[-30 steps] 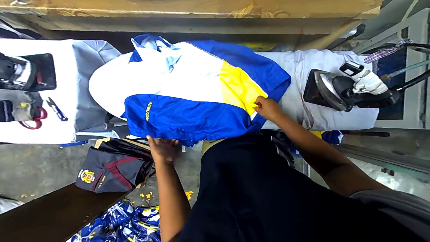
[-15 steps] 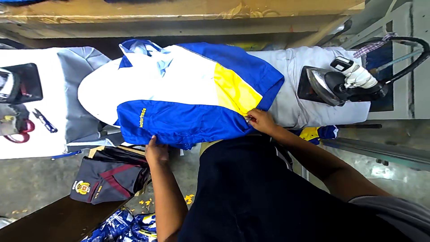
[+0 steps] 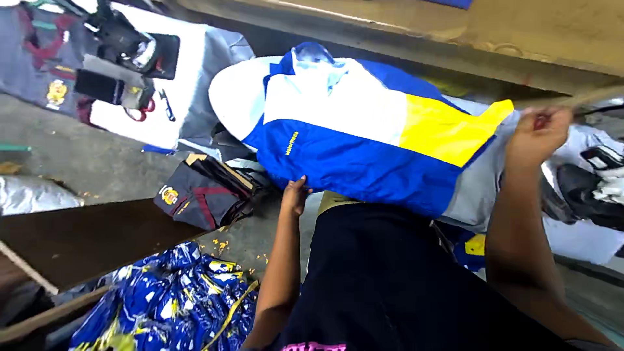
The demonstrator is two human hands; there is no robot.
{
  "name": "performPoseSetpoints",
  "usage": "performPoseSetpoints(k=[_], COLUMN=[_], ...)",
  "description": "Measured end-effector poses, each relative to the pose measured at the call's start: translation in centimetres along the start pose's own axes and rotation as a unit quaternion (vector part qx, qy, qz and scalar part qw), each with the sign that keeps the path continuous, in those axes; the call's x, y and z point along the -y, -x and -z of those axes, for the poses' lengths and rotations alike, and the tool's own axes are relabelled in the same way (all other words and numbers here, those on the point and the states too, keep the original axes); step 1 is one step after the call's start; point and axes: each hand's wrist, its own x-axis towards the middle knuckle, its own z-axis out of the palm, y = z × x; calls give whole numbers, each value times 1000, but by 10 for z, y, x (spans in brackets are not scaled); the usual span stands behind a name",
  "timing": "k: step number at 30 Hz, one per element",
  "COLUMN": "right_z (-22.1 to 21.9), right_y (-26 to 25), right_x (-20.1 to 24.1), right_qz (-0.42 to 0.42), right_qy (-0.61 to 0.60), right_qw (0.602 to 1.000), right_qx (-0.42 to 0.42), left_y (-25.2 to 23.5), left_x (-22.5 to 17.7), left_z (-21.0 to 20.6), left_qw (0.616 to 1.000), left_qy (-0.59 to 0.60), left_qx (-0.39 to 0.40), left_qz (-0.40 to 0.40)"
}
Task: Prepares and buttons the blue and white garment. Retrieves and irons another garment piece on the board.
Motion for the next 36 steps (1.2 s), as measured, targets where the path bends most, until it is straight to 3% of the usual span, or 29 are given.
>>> performPoseSetpoints(k=[4,8,11,14,17,23,29,34,36], right_z=[-52,-95,-105,-96,-93,-94,-96,-98,-98], right_y=[52,83,84,74,52,52,50,49,50], right_x=[20,4,-16,-45,-54,-57,-60,-60,-63], right_qz=[47,90,136,82,25,24,18,29,40], right_qy=[27,75,134,192,217,231,232,223,218], right_qw=[983,964,952,947,958,958,959,962,964], right_qx=[177,237,239,243,187,166,161,154,145], left_y=[-11,-24,-31,-22,-17,-19,-39,-27,-4], left_x=[0,-11,-24,-13,5,11,-24,-45,-45], left_z=[19,36,35,33,25,31,42,25,12], left_qw=[999,991,987,992,995,987,988,965,980], left_qy=[44,94,105,61,40,123,129,234,142], left_qx=[-26,-67,-73,-47,-55,-105,-18,57,113], left_qz=[-16,-66,-95,-96,-78,-24,-82,-101,-86])
